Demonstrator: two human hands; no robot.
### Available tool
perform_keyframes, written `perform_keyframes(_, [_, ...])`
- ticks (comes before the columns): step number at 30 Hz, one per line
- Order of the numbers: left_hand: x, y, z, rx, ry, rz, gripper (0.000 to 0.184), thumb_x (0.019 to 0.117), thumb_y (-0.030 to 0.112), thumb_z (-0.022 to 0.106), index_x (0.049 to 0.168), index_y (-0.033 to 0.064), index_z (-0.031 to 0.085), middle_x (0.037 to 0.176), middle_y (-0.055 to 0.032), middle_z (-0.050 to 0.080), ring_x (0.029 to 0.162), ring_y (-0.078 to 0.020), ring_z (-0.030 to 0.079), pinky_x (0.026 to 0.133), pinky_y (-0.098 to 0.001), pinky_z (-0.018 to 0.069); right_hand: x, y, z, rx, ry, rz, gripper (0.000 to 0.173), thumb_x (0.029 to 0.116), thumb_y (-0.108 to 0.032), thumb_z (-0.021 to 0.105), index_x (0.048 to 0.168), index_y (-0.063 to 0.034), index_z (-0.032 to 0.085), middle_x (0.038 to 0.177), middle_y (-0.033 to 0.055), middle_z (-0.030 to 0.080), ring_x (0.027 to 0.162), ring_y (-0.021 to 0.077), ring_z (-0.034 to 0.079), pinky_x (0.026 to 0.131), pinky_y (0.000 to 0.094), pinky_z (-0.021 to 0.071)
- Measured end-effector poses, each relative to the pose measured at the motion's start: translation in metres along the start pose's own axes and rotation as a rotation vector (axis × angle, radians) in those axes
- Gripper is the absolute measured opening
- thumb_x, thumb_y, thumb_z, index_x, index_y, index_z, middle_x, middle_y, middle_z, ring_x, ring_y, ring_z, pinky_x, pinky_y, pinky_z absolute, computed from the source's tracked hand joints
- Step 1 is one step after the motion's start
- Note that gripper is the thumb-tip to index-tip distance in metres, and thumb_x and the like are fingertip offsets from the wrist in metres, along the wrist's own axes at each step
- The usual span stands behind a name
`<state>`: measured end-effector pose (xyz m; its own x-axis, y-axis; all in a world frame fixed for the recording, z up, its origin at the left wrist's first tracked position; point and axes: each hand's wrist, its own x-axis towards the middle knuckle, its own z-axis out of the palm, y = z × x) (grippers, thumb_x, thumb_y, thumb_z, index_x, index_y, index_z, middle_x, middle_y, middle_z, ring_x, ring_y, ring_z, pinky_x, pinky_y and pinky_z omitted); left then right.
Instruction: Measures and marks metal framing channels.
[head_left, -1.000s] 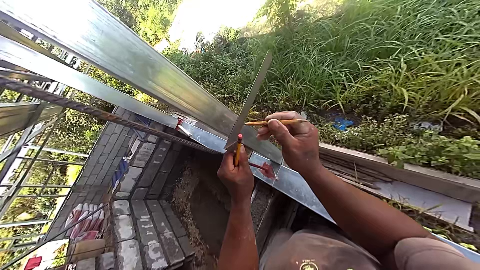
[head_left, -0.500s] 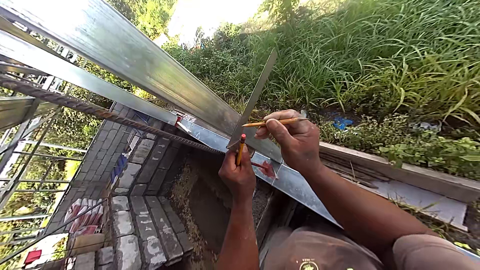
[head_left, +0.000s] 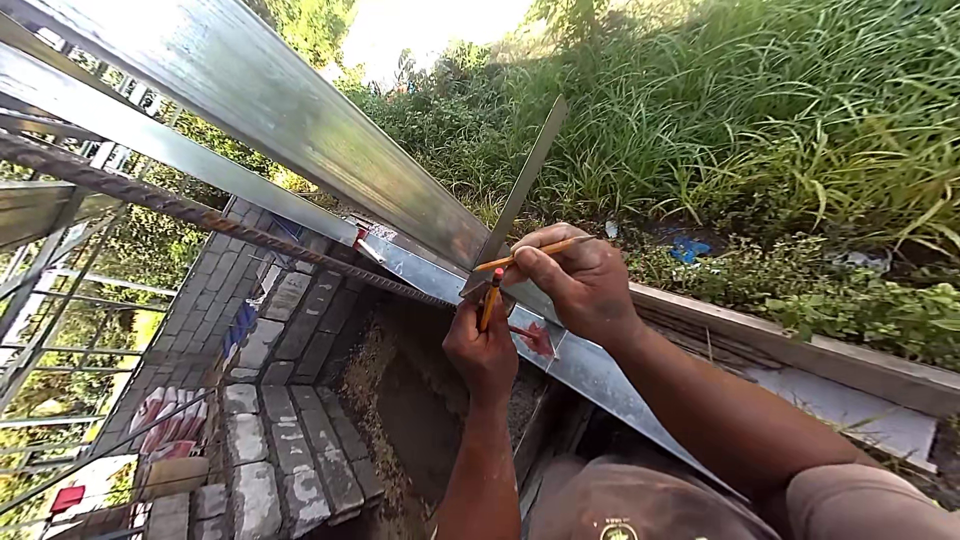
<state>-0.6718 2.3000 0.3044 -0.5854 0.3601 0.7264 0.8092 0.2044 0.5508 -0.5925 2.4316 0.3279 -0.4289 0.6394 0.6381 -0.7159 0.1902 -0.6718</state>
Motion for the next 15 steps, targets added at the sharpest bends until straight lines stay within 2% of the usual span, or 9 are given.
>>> perform_keyframes(9, [0.000,-0.001,0.005,0.020,0.043,0.014,0.018,0.0960,0.013,0.067,0.082,0.0009,0.067,0.064,0.0042,0.056,0.054,0.0017,0.051,0.050,-0.0150,0.0455,0.010,0.000,-0.005,-0.071,-0.077,-0.003,0.012,0.1017,-0.010,0.062,0.104,-0.0016,0.070,0.096,0.0031,0.074,0.080,0.0115,0.073,0.072,0.0289,0.0659])
perform_keyframes(11, [0.000,0.000,0.005,0.025,0.043,0.013,0.018,0.0959,0.012,0.068,0.082,0.0008,0.066,0.064,0.0041,0.056,0.054,0.0015,0.051,0.050,-0.0149,0.0452,0.015,0.000,-0.008,-0.070,-0.078,0.006,0.013,0.1028,-0.012,0.061,0.104,-0.0022,0.070,0.092,0.0023,0.074,0.077,0.0113,0.073,0.069,0.0282,0.0652])
perform_keyframes(15, [0.000,0.001,0.004,0.071,0.052,0.032,0.020,0.0962,0.014,0.068,0.081,0.0007,0.066,0.063,0.0041,0.055,0.053,0.0011,0.049,0.049,-0.0154,0.0442,0.029,0.000,-0.026,-0.166,0.082,-0.004,0.014,0.1058,-0.013,0.058,0.110,-0.0020,0.065,0.089,0.0035,0.075,0.077,0.0131,0.074,0.069,0.0290,0.0647])
